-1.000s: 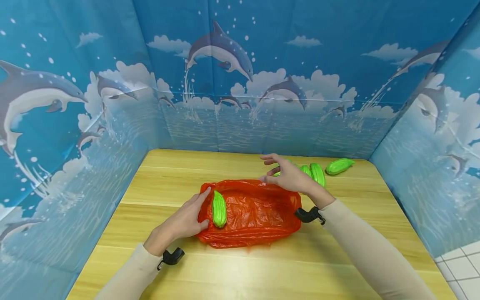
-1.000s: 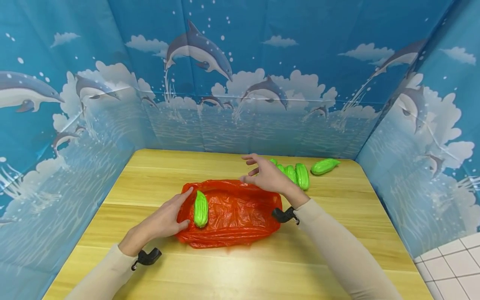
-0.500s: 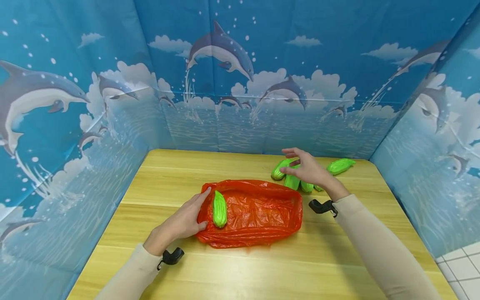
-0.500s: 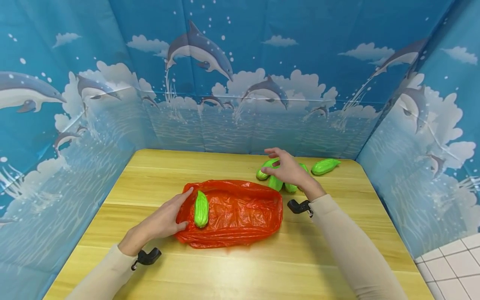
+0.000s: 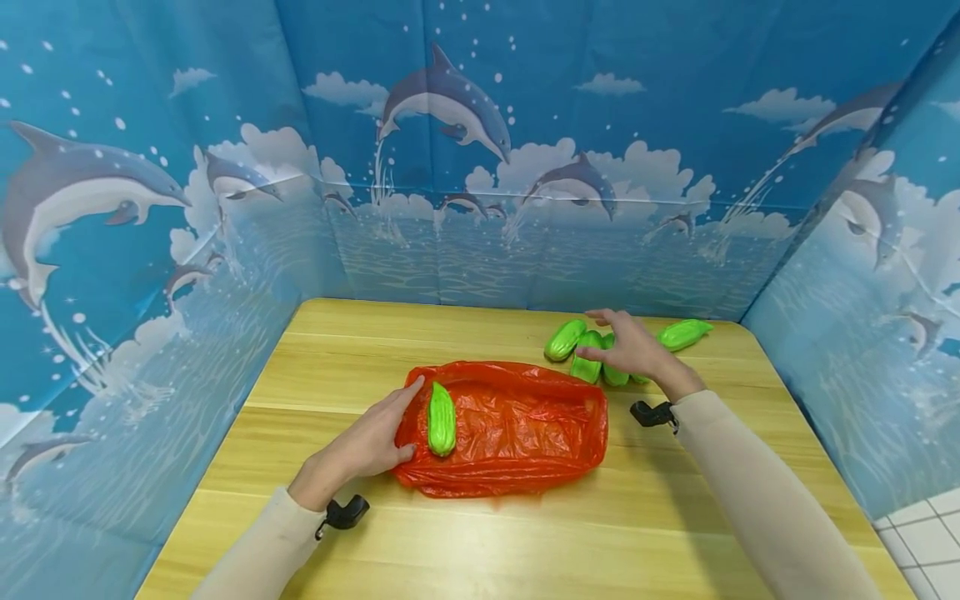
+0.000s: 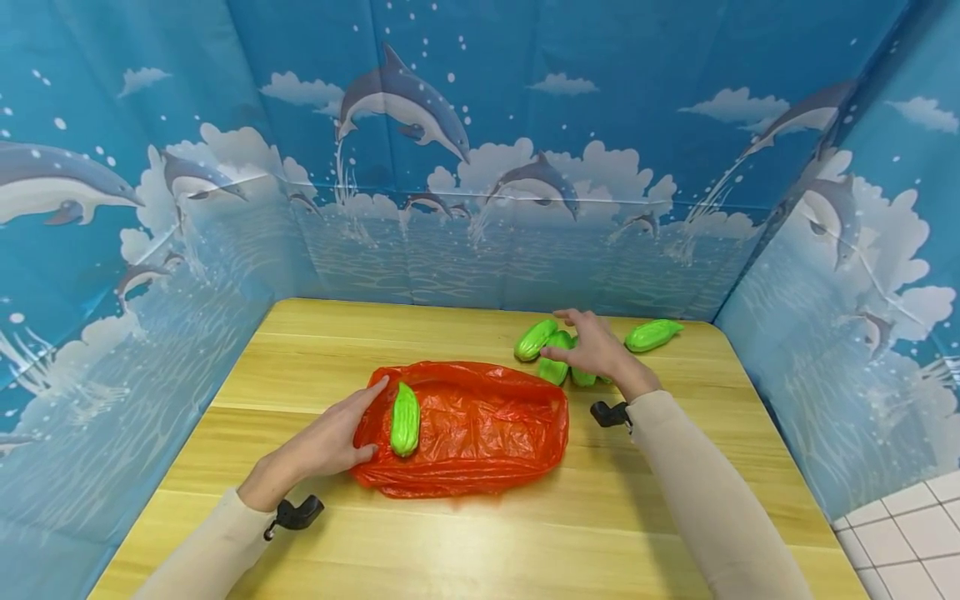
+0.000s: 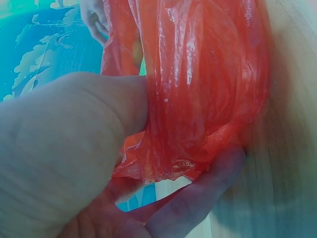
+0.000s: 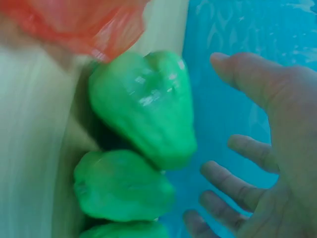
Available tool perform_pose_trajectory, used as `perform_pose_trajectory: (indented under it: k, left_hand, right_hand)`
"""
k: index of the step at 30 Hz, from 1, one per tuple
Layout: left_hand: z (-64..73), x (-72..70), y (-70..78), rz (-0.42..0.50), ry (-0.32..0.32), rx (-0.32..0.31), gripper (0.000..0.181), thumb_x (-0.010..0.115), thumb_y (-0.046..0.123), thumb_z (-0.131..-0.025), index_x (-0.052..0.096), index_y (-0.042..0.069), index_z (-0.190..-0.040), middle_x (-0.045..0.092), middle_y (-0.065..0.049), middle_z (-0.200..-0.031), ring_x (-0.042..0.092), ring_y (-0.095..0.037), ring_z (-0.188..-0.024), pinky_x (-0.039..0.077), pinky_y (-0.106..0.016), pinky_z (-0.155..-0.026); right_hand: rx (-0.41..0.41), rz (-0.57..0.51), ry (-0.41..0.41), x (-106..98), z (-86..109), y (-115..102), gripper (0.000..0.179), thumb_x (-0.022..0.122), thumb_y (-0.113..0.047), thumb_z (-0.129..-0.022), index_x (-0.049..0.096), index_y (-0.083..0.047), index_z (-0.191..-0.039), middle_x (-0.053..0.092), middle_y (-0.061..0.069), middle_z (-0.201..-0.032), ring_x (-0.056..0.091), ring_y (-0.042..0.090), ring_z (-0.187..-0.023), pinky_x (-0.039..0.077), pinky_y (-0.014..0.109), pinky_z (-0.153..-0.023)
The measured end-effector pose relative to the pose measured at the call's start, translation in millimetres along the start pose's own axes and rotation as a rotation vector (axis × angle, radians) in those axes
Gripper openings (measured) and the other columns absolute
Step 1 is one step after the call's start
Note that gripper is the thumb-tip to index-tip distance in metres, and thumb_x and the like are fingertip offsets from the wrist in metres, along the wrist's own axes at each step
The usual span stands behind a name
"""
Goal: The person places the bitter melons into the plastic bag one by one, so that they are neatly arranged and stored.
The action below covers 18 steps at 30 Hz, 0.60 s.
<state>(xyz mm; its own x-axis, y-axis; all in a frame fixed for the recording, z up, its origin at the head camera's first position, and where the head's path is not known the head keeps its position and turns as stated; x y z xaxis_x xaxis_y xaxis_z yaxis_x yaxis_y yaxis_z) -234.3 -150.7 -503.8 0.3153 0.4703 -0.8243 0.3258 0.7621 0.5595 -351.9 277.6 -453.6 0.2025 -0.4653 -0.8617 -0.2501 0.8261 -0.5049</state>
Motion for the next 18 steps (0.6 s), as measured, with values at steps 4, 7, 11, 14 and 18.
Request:
perform_pose_trajectory:
  k: [4, 7, 11, 14, 18]
  left_hand:
    - [0.6, 0.9, -0.8, 0.001, -0.003, -0.01, 0.109, 0.09, 0.009, -0.102, 0.022, 0.01, -0.188, 0.038, -0.022, -0.189, 0.043, -0.046, -0.173, 0.041, -0.063, -0.141]
    - [0.6, 1.0, -0.4, 0.003, 0.001, -0.01, 0.11, 0.091, 0.009, -0.101, 0.023, 0.01, -0.188, 0.04, -0.022, -0.188, 0.044, -0.047, -0.173, 0.042, -0.064, -0.14]
    - [-0.1, 1.1, -0.9, 0.006, 0.006, -0.018, 0.11, 0.091, 0.009, -0.1, 0.024, 0.011, -0.188, 0.041, -0.022, -0.187, 0.046, -0.047, -0.171, 0.044, -0.064, -0.139]
    - [0.2, 1.9, -1.7, 0.012, 0.004, -0.023, 0.11, 0.091, 0.008, -0.1, 0.024, 0.011, -0.188, 0.042, -0.022, -0.187, 0.046, -0.046, -0.171, 0.044, -0.064, -0.139]
    - [1.4, 2.5, -2.1, 0.018, 0.002, -0.016, 0.111, 0.091, 0.007, -0.1, 0.024, 0.012, -0.188, 0.042, -0.023, -0.187, 0.046, -0.047, -0.171, 0.044, -0.064, -0.138]
  right_hand:
    - [0.016, 0.071, -0.007, 7.0, -2.0, 11.2, 0.089, 0.079, -0.047, -0.112, 0.042, -0.001, -0.179, 0.05, 0.038, -0.174, 0.036, 0.068, -0.163, 0.034, 0.088, -0.13]
    - [0.037, 0.09, -0.012, 11.3, -2.3, 17.9, 0.092, 0.078, -0.052, -0.111, 0.041, -0.003, -0.18, 0.046, 0.038, -0.177, 0.03, 0.071, -0.165, 0.029, 0.09, -0.132]
    - [0.053, 0.095, -0.009, 15.4, -3.7, 25.1, 0.096, 0.077, -0.059, -0.11, 0.042, -0.003, -0.18, 0.045, 0.039, -0.176, 0.029, 0.071, -0.166, 0.031, 0.091, -0.13]
    - [0.066, 0.107, -0.012, 19.3, -5.1, 29.9, 0.098, 0.074, -0.064, -0.11, 0.042, -0.004, -0.18, 0.043, 0.039, -0.178, 0.028, 0.071, -0.166, 0.032, 0.091, -0.129]
    - [0.08, 0.12, -0.012, 23.9, -7.0, 35.0, 0.098, 0.072, -0.066, -0.11, 0.043, -0.004, -0.18, 0.041, 0.04, -0.18, 0.029, 0.072, -0.165, 0.033, 0.09, -0.129]
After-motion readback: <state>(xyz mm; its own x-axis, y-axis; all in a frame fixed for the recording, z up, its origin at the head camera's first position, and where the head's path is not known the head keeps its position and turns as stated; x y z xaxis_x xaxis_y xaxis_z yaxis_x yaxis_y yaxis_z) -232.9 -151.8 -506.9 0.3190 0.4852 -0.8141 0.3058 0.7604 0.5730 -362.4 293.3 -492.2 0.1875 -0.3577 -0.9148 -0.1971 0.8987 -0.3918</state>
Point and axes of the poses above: each hand's wrist, its own z-axis away from the middle knuckle, its own x-axis out of the palm, y = z × x, the point moved 6 cm from there along -z, towards the middle knuckle
